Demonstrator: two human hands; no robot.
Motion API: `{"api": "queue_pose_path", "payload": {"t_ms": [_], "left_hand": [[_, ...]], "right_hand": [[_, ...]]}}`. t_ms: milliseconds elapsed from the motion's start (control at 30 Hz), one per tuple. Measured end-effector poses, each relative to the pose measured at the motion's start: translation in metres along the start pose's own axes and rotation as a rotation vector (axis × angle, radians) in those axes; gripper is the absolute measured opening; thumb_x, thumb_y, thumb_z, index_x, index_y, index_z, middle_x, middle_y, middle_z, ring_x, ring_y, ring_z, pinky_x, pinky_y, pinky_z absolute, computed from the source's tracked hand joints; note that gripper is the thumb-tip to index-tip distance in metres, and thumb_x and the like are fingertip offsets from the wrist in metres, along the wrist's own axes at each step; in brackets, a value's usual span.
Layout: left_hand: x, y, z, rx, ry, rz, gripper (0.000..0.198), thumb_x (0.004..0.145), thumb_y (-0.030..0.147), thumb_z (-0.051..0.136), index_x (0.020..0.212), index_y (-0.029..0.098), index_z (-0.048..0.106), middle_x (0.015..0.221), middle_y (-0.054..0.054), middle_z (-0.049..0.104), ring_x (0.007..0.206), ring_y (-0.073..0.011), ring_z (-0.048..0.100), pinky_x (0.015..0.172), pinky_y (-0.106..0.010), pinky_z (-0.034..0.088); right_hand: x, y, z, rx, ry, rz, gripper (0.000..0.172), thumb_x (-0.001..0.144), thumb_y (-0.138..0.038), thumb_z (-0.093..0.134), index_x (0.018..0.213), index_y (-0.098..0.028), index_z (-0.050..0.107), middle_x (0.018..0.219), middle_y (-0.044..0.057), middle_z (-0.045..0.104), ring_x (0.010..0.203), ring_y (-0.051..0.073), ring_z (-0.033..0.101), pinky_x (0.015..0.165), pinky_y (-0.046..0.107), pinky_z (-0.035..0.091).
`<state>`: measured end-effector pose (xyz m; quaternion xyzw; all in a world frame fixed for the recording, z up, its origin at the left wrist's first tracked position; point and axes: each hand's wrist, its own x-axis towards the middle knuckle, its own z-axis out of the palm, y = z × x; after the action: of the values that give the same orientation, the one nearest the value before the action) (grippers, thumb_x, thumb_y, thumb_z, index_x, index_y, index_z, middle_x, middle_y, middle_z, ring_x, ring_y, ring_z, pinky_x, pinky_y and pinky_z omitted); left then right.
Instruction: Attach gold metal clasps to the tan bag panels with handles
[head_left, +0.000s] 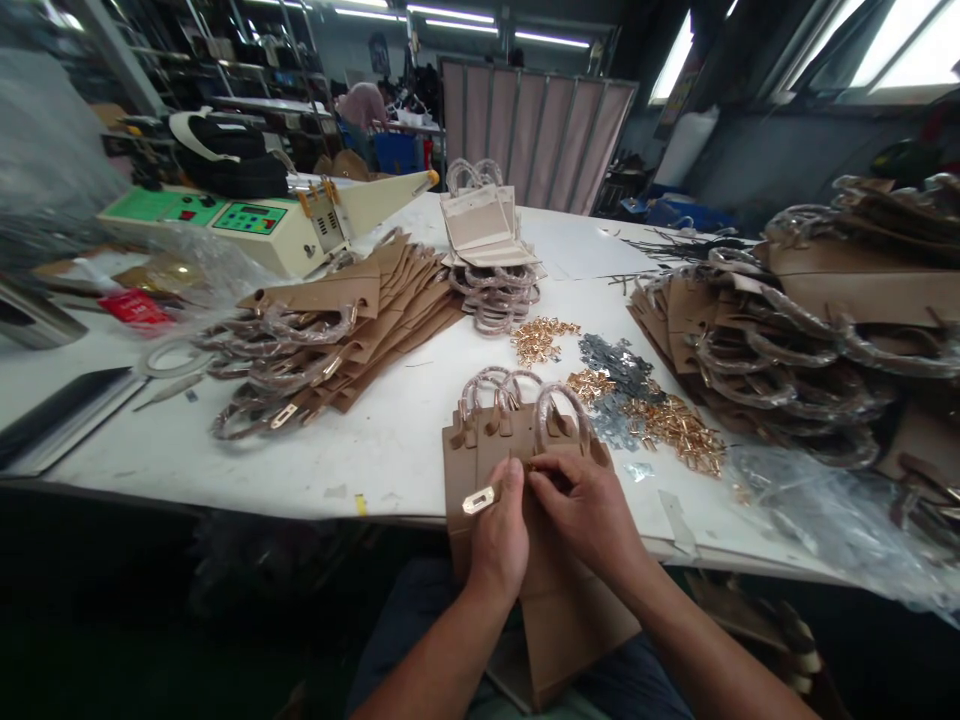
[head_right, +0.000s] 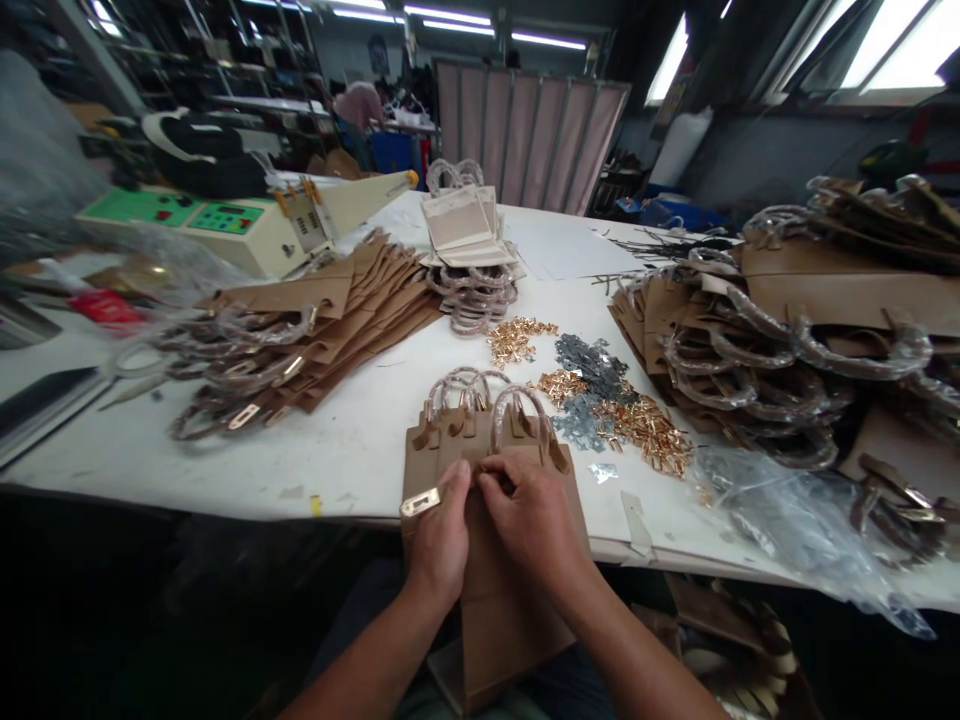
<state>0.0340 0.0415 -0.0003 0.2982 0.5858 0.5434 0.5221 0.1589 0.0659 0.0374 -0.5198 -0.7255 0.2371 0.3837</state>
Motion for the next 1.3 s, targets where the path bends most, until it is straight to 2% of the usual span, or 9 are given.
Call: {"api": "queue_pose_path", "payload": {"t_ms": [100,300,433,533,900,967,1100,1200,1300], "left_hand": [[-0.002,-0.003,0.000,-0.013,-0.018,0.008,0.035,0.098,0.047,0.058,0.119,0.023,0.072,0.138,-0.004,0.067,0.144,-0.0263,0.046,0.124,-0.033,0.030],[0.002,-0.008,0.000,-0.037,0.059,-0.041,0.033,0.096,0.043,0.061,0.118,0.022,0.072,0.140,-0.005,0.066,0.140,-0.0255,0.051,0.123,-0.033,0.030],[0.003,-0.007,0.005,-0.048,0.099,-0.009,0.036,0.094,0.046,0.060,0.116,0.020,0.073,0.129,-0.008,0.072,0.130,-0.0276,0.059,0.117,-0.037,0.039],[0.003,-0.009,0.008,-0.048,0.134,0.036,0.040,0.093,0.045,0.059,0.119,0.016,0.071,0.130,-0.011,0.071,0.128,-0.0276,0.061,0.115,-0.039,0.042],[-0.001,-0.006,0.006,0.184,0.070,0.197,0.042,0.096,0.042,0.049,0.119,0.014,0.071,0.130,-0.015,0.070,0.129,-0.0269,0.062,0.117,-0.040,0.043],[-0.001,-0.003,0.006,0.193,0.048,0.194,0.043,0.096,0.041,0.049,0.120,0.013,0.071,0.131,-0.015,0.070,0.129,-0.0266,0.062,0.116,-0.040,0.045],[0.000,0.002,0.003,0.177,0.047,0.144,0.042,0.097,0.042,0.049,0.122,0.016,0.070,0.132,-0.013,0.070,0.129,-0.0256,0.062,0.114,-0.039,0.046],[0.000,0.003,0.000,0.167,0.060,0.146,0.040,0.097,0.042,0.049,0.121,0.018,0.071,0.131,-0.011,0.071,0.128,-0.0248,0.062,0.113,-0.037,0.047],[0.000,0.004,-0.001,0.181,0.023,0.203,0.039,0.097,0.042,0.049,0.117,0.019,0.073,0.127,-0.009,0.073,0.125,-0.0245,0.064,0.112,-0.036,0.048]], "right_hand": [[-0.001,-0.003,0.001,0.012,-0.024,0.017,0.015,0.090,-0.025,0.062,0.095,-0.023,0.076,0.091,0.004,0.076,0.083,0.023,0.070,0.076,0.034,0.054],[-0.005,0.000,0.005,0.007,-0.010,0.039,0.012,0.088,-0.027,0.061,0.092,-0.022,0.072,0.079,0.003,0.071,0.066,0.019,0.064,0.062,0.029,0.048],[-0.004,0.002,0.006,-0.019,-0.016,0.018,0.011,0.088,-0.026,0.061,0.090,-0.022,0.071,0.075,0.001,0.069,0.065,0.018,0.063,0.061,0.027,0.047],[-0.005,0.000,0.005,-0.025,-0.019,0.004,0.012,0.089,-0.025,0.059,0.088,-0.022,0.071,0.078,0.002,0.070,0.067,0.018,0.064,0.062,0.027,0.047],[-0.006,-0.007,0.006,-0.029,-0.040,0.052,0.012,0.089,-0.023,0.060,0.085,-0.023,0.071,0.078,0.000,0.071,0.071,0.019,0.066,0.066,0.028,0.048],[-0.007,-0.007,0.007,0.010,-0.016,0.080,0.011,0.089,-0.027,0.061,0.093,-0.023,0.071,0.080,0.001,0.071,0.072,0.020,0.066,0.068,0.030,0.050],[-0.014,-0.004,0.010,0.176,0.026,0.171,0.032,0.089,-0.032,0.064,0.120,-0.021,0.064,0.082,0.002,0.070,0.071,0.021,0.067,0.068,0.032,0.054],[-0.018,0.002,0.014,0.208,0.018,0.162,0.021,0.092,-0.033,0.062,0.110,-0.023,0.067,0.092,0.004,0.072,0.081,0.023,0.068,0.075,0.035,0.055],[-0.015,0.008,0.021,0.161,0.046,0.145,0.008,0.092,-0.028,0.062,0.091,-0.024,0.069,0.089,0.003,0.072,0.082,0.023,0.067,0.076,0.035,0.052]]}}
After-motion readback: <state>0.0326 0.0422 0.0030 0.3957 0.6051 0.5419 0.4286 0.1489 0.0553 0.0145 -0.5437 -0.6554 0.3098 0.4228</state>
